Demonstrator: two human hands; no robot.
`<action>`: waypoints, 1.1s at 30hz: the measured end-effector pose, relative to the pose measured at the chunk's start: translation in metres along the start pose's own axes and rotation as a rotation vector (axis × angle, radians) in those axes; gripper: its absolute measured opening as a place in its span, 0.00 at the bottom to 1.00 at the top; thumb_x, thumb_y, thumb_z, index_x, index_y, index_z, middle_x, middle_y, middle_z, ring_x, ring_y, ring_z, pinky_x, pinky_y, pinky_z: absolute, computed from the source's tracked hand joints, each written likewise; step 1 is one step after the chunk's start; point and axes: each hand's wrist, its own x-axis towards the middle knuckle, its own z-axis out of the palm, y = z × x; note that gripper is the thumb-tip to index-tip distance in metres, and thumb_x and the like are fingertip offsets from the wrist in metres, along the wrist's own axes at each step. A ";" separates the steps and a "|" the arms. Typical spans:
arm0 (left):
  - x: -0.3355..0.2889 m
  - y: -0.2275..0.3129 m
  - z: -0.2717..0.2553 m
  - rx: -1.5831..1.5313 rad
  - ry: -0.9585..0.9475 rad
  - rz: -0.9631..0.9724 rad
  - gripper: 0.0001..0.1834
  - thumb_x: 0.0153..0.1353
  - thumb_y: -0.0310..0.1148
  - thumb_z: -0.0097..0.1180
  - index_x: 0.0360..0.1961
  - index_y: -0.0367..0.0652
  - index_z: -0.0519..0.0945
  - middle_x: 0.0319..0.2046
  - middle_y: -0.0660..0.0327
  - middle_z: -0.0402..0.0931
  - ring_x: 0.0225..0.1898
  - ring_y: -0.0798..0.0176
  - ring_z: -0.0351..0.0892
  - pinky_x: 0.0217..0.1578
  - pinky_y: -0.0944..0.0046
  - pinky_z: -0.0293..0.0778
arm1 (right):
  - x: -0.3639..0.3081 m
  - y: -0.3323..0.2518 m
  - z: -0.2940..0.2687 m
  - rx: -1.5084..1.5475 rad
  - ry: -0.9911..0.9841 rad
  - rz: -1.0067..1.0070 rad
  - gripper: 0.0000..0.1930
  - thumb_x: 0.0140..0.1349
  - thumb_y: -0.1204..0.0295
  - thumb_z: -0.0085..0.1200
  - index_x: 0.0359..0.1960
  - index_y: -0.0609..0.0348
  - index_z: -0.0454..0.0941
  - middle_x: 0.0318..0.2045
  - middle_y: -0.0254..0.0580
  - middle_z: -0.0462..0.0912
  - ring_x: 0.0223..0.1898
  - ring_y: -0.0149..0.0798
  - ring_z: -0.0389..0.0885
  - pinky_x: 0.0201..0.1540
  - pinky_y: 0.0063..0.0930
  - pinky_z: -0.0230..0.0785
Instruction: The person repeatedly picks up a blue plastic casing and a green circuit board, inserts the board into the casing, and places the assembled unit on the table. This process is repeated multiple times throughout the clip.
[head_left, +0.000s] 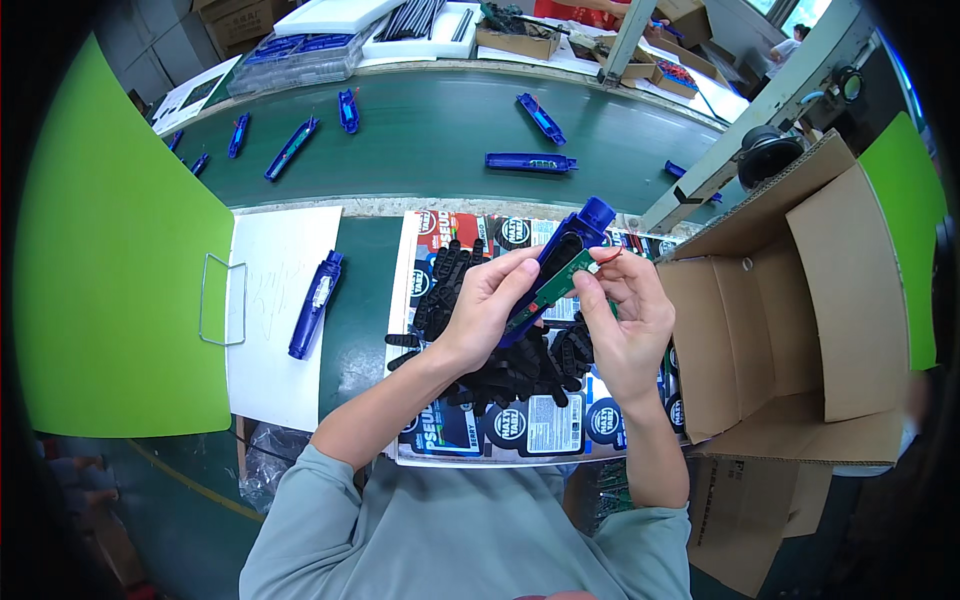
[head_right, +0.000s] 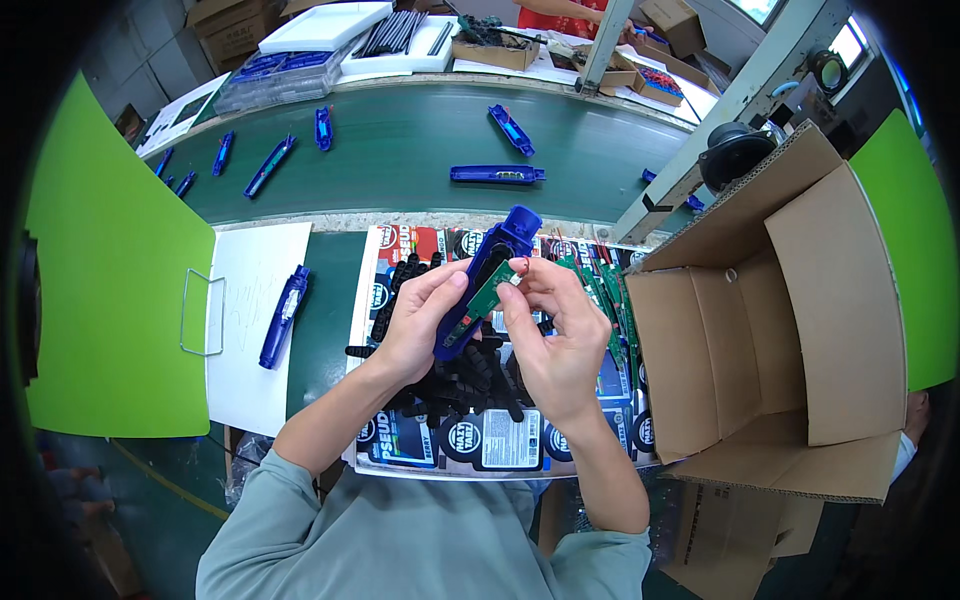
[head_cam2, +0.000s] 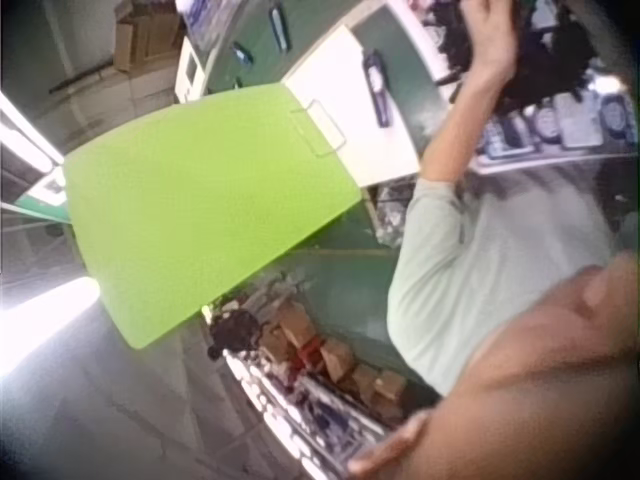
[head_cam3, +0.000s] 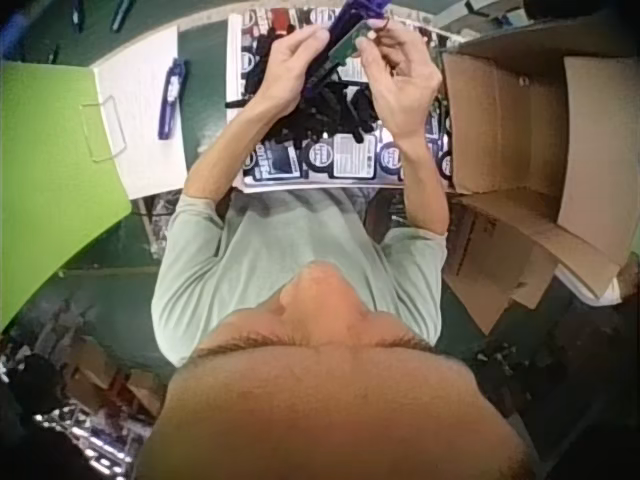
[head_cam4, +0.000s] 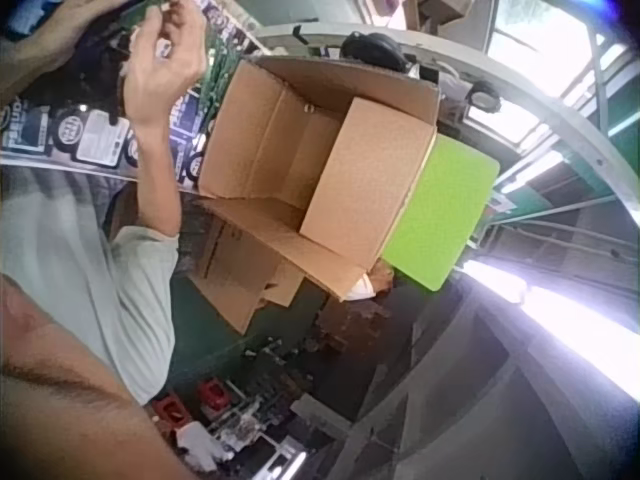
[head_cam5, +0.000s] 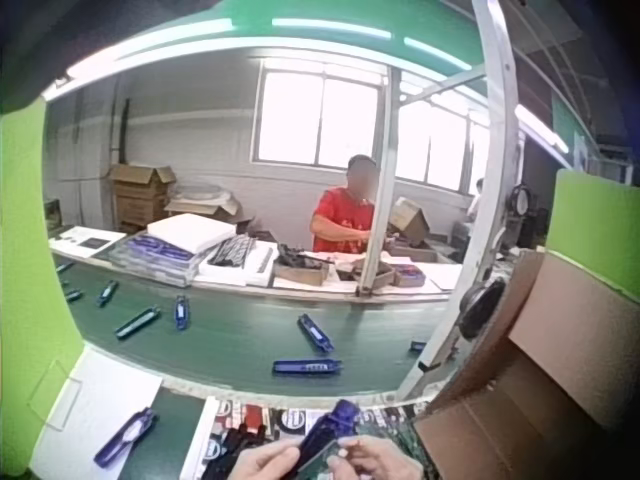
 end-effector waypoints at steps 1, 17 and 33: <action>0.000 -0.001 0.000 0.004 0.005 0.000 0.21 0.76 0.40 0.48 0.62 0.38 0.76 0.40 0.60 0.83 0.36 0.71 0.82 0.33 0.68 0.81 | 0.000 -0.001 0.000 0.012 -0.002 0.008 0.13 0.63 0.83 0.60 0.49 0.68 0.79 0.37 0.44 0.85 0.35 0.29 0.86 0.39 0.21 0.77; -0.001 0.002 0.018 -0.026 0.030 0.001 0.20 0.75 0.38 0.48 0.61 0.37 0.78 0.35 0.63 0.81 0.30 0.74 0.79 0.29 0.71 0.77 | 0.009 -0.001 0.006 -0.496 0.132 -0.240 0.15 0.56 0.80 0.66 0.46 0.61 0.82 0.38 0.43 0.72 0.37 0.39 0.75 0.39 0.33 0.70; 0.007 -0.015 0.007 0.201 0.062 0.135 0.17 0.71 0.26 0.53 0.59 0.32 0.77 0.39 0.65 0.74 0.36 0.78 0.76 0.28 0.74 0.75 | 0.022 0.042 0.017 0.016 0.112 0.171 0.23 0.58 0.79 0.65 0.55 0.67 0.72 0.40 0.38 0.82 0.34 0.25 0.79 0.34 0.20 0.67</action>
